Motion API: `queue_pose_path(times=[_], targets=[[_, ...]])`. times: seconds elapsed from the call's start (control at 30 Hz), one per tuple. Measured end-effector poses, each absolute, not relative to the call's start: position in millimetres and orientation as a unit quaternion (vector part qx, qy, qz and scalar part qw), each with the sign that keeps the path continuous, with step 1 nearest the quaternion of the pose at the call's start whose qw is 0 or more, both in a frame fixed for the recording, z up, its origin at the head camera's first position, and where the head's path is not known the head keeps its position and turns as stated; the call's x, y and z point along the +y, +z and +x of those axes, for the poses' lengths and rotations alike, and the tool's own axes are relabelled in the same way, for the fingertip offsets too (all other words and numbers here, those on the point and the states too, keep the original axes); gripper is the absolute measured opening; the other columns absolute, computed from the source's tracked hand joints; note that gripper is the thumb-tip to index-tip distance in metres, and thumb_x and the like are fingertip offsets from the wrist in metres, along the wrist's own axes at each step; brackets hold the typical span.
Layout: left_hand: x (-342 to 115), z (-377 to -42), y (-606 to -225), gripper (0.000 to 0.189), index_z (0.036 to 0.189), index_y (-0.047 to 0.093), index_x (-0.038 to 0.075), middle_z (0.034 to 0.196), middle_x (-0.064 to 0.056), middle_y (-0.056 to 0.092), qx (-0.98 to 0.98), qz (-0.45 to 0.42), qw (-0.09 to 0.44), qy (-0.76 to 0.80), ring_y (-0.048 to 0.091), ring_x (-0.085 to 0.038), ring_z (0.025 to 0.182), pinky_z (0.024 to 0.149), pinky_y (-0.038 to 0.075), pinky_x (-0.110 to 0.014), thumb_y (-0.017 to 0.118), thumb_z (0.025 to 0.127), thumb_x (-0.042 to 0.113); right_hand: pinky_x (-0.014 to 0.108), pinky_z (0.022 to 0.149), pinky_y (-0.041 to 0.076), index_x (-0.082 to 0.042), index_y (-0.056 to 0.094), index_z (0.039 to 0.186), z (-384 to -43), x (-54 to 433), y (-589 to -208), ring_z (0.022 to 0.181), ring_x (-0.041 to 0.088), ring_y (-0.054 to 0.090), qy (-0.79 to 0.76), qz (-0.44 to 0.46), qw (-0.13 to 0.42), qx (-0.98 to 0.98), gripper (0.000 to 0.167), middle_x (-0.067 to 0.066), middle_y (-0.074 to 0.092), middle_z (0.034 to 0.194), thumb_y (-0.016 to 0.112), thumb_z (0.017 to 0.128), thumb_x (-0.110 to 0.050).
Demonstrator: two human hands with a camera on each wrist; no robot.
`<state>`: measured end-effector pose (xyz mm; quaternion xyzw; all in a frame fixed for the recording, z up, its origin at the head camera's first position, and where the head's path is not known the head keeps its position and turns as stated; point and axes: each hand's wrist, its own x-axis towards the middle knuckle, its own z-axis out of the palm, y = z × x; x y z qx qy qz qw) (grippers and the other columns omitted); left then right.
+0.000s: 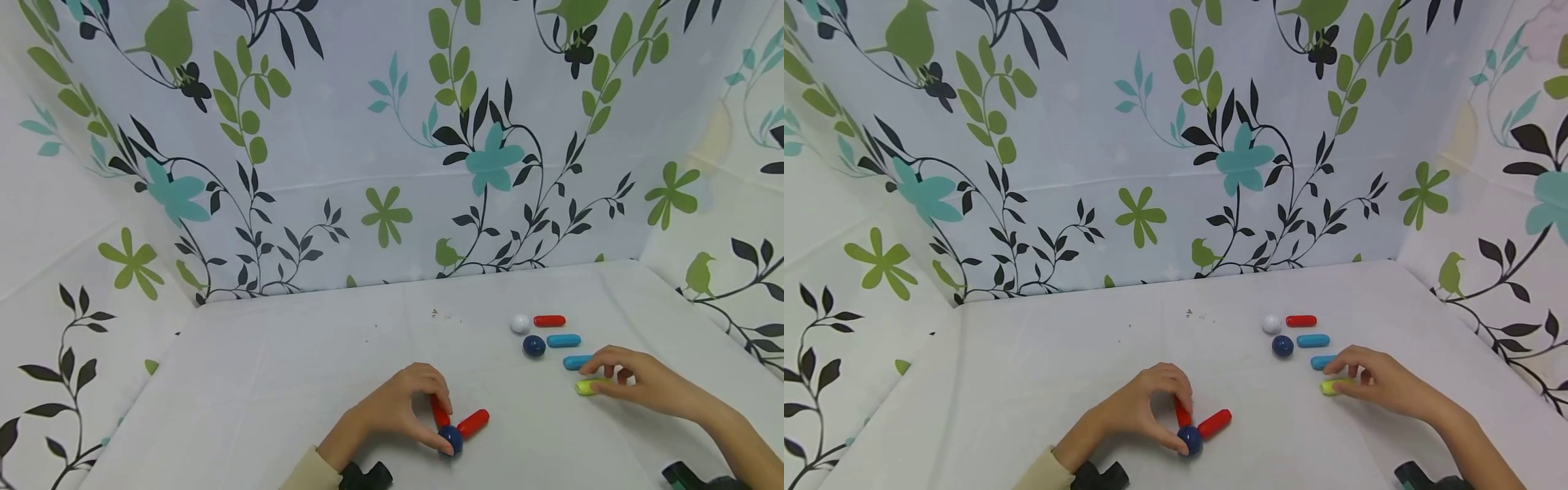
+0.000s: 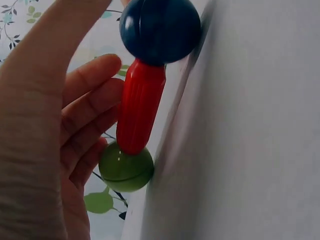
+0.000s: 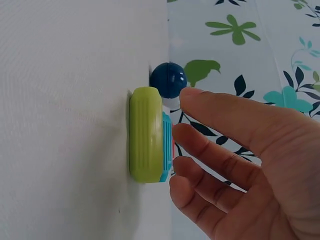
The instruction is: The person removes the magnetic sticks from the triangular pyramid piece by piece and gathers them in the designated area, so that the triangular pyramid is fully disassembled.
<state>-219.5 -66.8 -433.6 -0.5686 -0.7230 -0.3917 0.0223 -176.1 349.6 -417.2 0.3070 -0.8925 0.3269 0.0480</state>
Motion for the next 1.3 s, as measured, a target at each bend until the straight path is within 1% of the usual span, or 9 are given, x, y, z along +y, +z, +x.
queue_pose_path(times=[0.2,0.43,0.63,0.77,0.9,0.97,1.03,1.13,1.3], targets=[[-64,-217,-433,0.032,0.086,0.069,0.023,0.092,0.013,0.058,-0.730,-0.586,0.028,-0.351,0.049,-0.001,0.095,0.097,0.040,-0.023,0.091,0.066,0.034,0.020,0.059,0.044,-0.009,0.067,0.106,-173,339,-410,0.077,0.005,0.049,0.337,0.320,0.048,-0.884,0.026,-0.007,0.061,0.094,0.072,0.083,0.003],[-62,-218,-435,0.025,0.085,0.071,0.022,0.093,0.012,0.057,-0.733,-0.587,0.031,-0.342,0.049,-0.001,0.098,0.111,0.032,-0.039,0.089,0.070,0.033,0.020,0.059,0.045,-0.011,0.065,0.108,-166,320,-407,0.077,0.004,0.051,0.347,0.354,0.034,-0.868,0.024,-0.007,0.061,0.093,0.071,0.086,-0.001],[-59,-217,-435,0.023,0.087,0.073,0.021,0.092,0.011,0.056,-0.726,-0.592,0.033,-0.347,0.050,0.001,0.096,0.111,0.032,-0.045,0.087,0.072,0.031,0.020,0.059,0.046,-0.015,0.066,0.107,-160,300,-409,0.079,0.003,0.053,0.350,0.376,0.016,-0.858,0.021,-0.006,0.063,0.095,0.070,0.089,-0.006],[-57,-216,-435,0.022,0.087,0.074,0.022,0.091,0.012,0.056,-0.728,-0.589,0.041,-0.348,0.049,0.000,0.097,0.111,0.033,-0.044,0.087,0.072,0.032,0.020,0.061,0.047,-0.016,0.066,0.108,-157,286,-411,0.081,0.003,0.053,0.353,0.385,-0.024,-0.852,0.017,-0.005,0.063,0.099,0.068,0.092,-0.013],[-55,-216,-435,0.023,0.088,0.075,0.021,0.091,0.011,0.057,-0.722,-0.591,0.038,-0.358,0.048,-0.001,0.095,0.102,0.040,-0.033,0.088,0.072,0.031,0.019,0.062,0.048,-0.018,0.067,0.110,-154,275,-413,0.080,0.002,0.053,0.364,0.393,-0.056,-0.842,0.016,-0.005,0.063,0.101,0.066,0.094,-0.017],[-54,-215,-435,0.023,0.089,0.076,0.021,0.091,0.011,0.057,-0.721,-0.591,0.035,-0.360,0.049,-0.001,0.095,0.102,0.040,-0.032,0.088,0.072,0.030,0.019,0.063,0.048,-0.019,0.067,0.111,-154,270,-415,0.080,0.002,0.053,0.369,0.400,-0.058,-0.837,0.017,-0.005,0.064,0.102,0.066,0.094,-0.017],[-52,-213,-434,0.024,0.090,0.076,0.021,0.091,0.012,0.057,-0.724,-0.592,0.034,-0.354,0.049,0.000,0.095,0.105,0.038,-0.036,0.088,0.072,0.030,0.019,0.063,0.048,-0.019,0.067,0.111,-155,266,-418,0.080,0.002,0.053,0.372,0.411,-0.051,-0.831,0.018,-0.004,0.064,0.102,0.066,0.094,-0.015],[-49,-210,-433,0.024,0.091,0.076,0.022,0.094,0.013,0.057,-0.734,-0.586,0.024,-0.344,0.049,0.002,0.099,0.112,0.029,-0.046,0.087,0.072,0.031,0.019,0.064,0.048,-0.018,0.066,0.113,-155,261,-422,0.081,0.003,0.054,0.380,0.421,-0.042,-0.822,0.020,-0.003,0.065,0.103,0.066,0.094,-0.013],[-46,-206,-432,0.024,0.094,0.075,0.024,0.097,0.013,0.057,-0.741,-0.582,0.015,-0.333,0.048,0.002,0.101,0.113,0.026,-0.048,0.086,0.074,0.033,0.019,0.065,0.048,-0.016,0.066,0.116,-153,252,-427,0.083,0.005,0.054,0.390,0.421,-0.033,-0.818,0.022,-0.003,0.064,0.104,0.065,0.094,-0.013]])
